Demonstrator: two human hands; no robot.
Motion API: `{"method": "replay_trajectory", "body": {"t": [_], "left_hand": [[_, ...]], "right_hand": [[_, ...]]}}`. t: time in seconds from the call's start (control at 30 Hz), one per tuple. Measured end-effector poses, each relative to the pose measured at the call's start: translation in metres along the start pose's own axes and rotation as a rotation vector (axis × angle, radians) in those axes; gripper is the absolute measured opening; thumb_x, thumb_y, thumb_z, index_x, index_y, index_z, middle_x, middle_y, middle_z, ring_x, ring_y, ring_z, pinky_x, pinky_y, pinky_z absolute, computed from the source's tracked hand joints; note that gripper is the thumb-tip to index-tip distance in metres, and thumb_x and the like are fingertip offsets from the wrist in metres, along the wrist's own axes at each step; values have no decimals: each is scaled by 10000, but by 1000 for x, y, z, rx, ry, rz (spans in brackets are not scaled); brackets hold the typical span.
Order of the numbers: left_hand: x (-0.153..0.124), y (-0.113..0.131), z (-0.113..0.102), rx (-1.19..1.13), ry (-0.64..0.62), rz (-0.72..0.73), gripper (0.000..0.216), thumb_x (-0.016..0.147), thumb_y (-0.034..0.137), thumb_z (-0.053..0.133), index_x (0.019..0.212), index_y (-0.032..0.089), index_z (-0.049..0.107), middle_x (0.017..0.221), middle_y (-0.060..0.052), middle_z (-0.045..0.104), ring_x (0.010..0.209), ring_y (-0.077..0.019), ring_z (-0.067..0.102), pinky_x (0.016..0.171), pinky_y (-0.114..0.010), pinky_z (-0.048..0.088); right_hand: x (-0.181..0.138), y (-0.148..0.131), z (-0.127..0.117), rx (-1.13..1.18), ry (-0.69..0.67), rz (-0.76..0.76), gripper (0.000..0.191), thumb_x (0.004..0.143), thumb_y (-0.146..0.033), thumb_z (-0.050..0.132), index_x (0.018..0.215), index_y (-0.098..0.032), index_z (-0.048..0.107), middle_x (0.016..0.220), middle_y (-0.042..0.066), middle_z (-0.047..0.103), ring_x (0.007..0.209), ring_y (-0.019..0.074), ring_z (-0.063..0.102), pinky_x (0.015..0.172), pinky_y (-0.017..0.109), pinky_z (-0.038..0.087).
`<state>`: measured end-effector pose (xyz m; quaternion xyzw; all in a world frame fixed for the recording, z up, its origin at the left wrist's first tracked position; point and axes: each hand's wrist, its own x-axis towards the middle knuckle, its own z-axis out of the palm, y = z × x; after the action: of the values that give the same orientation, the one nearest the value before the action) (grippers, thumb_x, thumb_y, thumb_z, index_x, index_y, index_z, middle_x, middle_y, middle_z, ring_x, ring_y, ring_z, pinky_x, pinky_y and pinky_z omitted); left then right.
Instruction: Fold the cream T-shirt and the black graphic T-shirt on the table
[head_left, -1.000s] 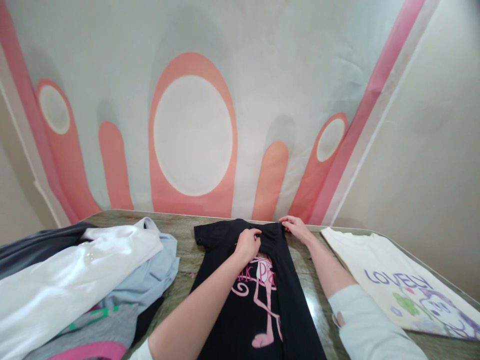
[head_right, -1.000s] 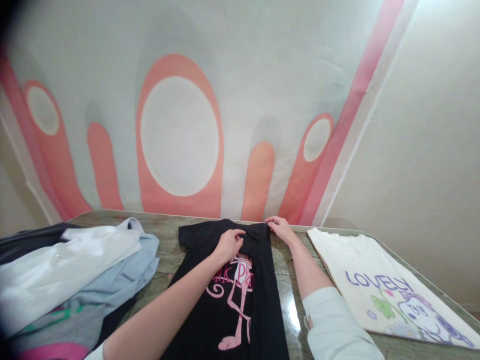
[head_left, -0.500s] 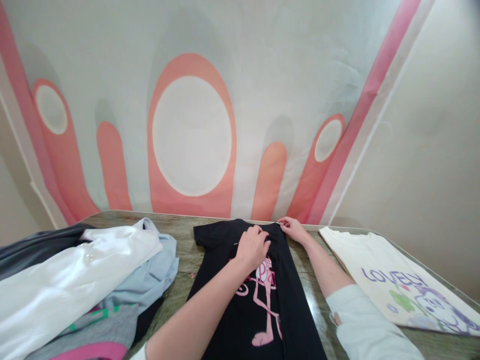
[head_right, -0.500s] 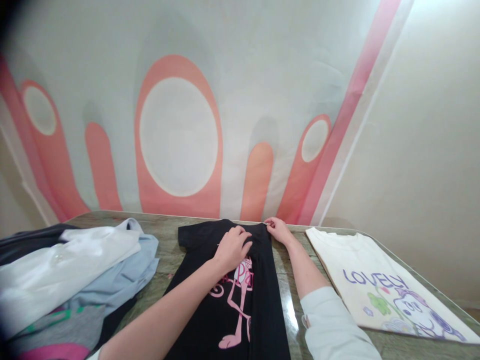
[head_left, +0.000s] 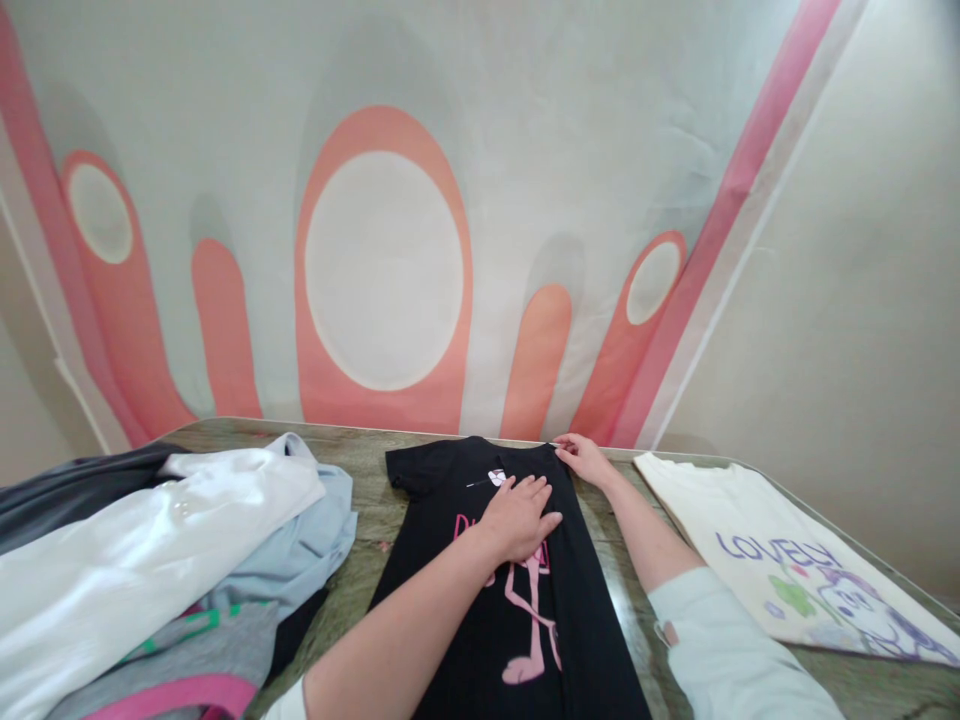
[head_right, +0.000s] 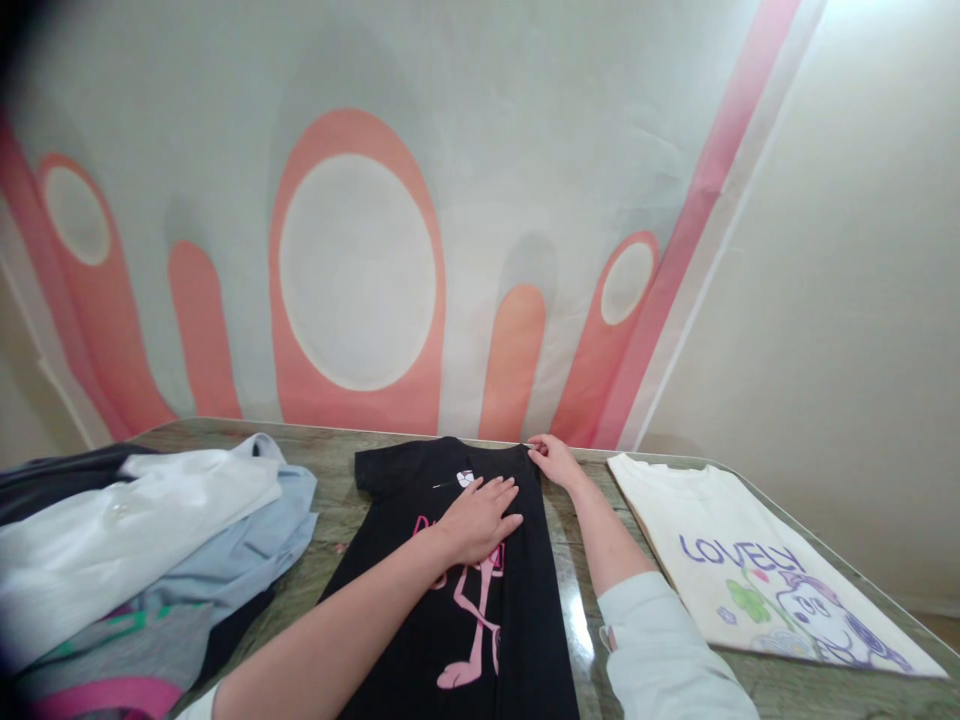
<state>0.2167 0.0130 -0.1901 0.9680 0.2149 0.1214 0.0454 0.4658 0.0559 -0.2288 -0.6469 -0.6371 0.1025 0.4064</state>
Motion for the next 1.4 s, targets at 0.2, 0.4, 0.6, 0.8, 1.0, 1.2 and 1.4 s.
{"method": "replay_trajectory", "body": {"t": [0.2, 0.4, 0.6, 0.8, 1.0, 1.2, 1.4], "left_hand": [[2, -11, -2, -4, 117, -145, 379, 892, 241, 298, 1193, 115, 491, 1282, -106, 470, 1214, -208, 372, 1011, -376, 269], [4, -18, -4, -65, 214, -200, 350, 894, 268, 324, 1097, 124, 570, 1204, -102, 536, 1176, -210, 418, 984, -357, 315], [0, -11, -7, -104, 203, 38, 337, 875, 350, 405, 1134, 193, 554, 1233, -61, 515, 1235, -216, 338, 1011, -375, 271], [0, -11, -5, -99, 159, 106, 335, 872, 347, 415, 1121, 187, 572, 1193, -66, 546, 1191, -214, 398, 1002, -355, 288], [0, -13, -5, -102, 133, 108, 340, 872, 325, 403, 1139, 179, 556, 1222, -78, 524, 1169, -206, 422, 995, -362, 297], [-3, -18, -13, -138, 111, 156, 390, 790, 248, 485, 1171, 169, 523, 1225, -78, 513, 1115, -195, 471, 978, -329, 330], [-4, -19, -27, -156, 123, 225, 305, 759, 221, 525, 1060, 207, 574, 1115, -35, 544, 987, -168, 536, 883, -264, 400]], "right_hand": [[3, 6, 2, -79, 28, 19, 238, 732, -214, 540, 950, -142, 603, 780, 32, 622, 676, 125, 568, 685, 273, 464], [6, 10, 5, -132, 36, 17, 211, 740, -147, 508, 924, -142, 611, 783, 38, 628, 686, 124, 575, 671, 255, 461], [5, 10, 4, -181, 109, 31, 222, 745, -117, 476, 931, -134, 595, 813, 47, 628, 713, 127, 581, 699, 263, 460], [3, 1, -4, -245, 214, 74, 221, 774, -183, 458, 955, -127, 573, 811, 61, 614, 718, 149, 580, 711, 299, 460], [-10, -20, 1, -340, 168, 34, 279, 720, -350, 593, 935, -173, 605, 901, 66, 589, 831, 176, 555, 778, 303, 418], [-22, -30, -4, -437, 236, 82, 183, 782, -280, 523, 872, -149, 615, 897, 120, 572, 894, 241, 516, 828, 388, 365], [-51, -63, -9, -415, 191, -47, 189, 803, -229, 474, 948, -177, 584, 966, 81, 564, 957, 212, 502, 874, 359, 373]]}}
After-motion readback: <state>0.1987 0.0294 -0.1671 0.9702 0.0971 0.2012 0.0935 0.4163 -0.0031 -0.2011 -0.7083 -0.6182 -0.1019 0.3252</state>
